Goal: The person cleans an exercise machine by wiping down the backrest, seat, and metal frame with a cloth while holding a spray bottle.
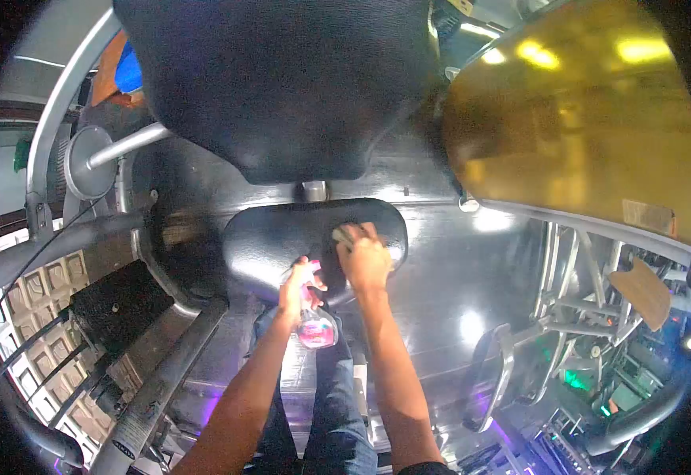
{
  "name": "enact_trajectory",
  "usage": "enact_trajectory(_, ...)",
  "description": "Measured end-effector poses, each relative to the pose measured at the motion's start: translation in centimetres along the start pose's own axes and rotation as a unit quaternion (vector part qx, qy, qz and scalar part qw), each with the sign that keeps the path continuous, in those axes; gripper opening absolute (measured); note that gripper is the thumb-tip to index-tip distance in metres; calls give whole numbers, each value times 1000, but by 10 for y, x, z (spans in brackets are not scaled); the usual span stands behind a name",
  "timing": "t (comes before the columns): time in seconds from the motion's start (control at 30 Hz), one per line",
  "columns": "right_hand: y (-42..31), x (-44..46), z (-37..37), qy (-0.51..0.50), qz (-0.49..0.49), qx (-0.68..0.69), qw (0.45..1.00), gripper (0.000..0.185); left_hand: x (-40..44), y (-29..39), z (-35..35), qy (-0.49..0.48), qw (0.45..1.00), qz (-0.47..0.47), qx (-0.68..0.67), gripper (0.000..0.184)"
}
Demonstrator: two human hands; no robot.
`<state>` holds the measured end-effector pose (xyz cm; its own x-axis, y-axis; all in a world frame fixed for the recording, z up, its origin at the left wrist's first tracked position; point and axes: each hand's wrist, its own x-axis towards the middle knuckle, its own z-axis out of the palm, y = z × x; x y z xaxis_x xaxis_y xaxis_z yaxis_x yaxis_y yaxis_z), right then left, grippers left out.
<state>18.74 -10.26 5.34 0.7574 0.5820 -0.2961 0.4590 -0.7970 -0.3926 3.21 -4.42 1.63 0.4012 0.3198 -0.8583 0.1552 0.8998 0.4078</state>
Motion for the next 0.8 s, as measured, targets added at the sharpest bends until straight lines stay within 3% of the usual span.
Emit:
enact_trajectory(0.1, -17, -5, 12, -17, -86, 0, 996, 33, -5, 0, -10, -61, 998, -13, 21, 52)
enact_trajectory(0.17, -14, -10, 5, -116, -165, 7, 980, 36, -8, 1, -17, -49, 998, 0, 30, 53)
enact_trajectory(0.2, -4, -11, 2, -118, -192, -5, 974, 38, -12, 4, -20, -36, 998, 14, 41, 54)
enact_trajectory(0.3, 8, -14, -27, -121, -118, -73, 983, 39, -15, 20, -51, -33, 995, 59, 76, 54)
enact_trajectory(0.4, 25, -12, -38, -45, 18, -46, 998, 35, -26, 42, -79, 32, 985, 104, 133, 52)
enact_trajectory(0.6, 6, -6, -6, 67, 80, -47, 993, 34, -36, 73, -106, 135, 966, 123, 184, 48)
enact_trajectory(0.7, -32, -6, 18, 57, -15, -7, 998, 32, -38, 77, -111, 147, 955, 118, 229, 46)
enact_trajectory(0.77, -63, -13, 34, 7, -25, -40, 999, 31, -38, 71, -114, 137, 964, 152, 172, 43)
enact_trajectory(0.8, -84, -17, 30, -81, -5, -62, 995, 32, -39, 70, -117, 138, 963, 153, 171, 43)
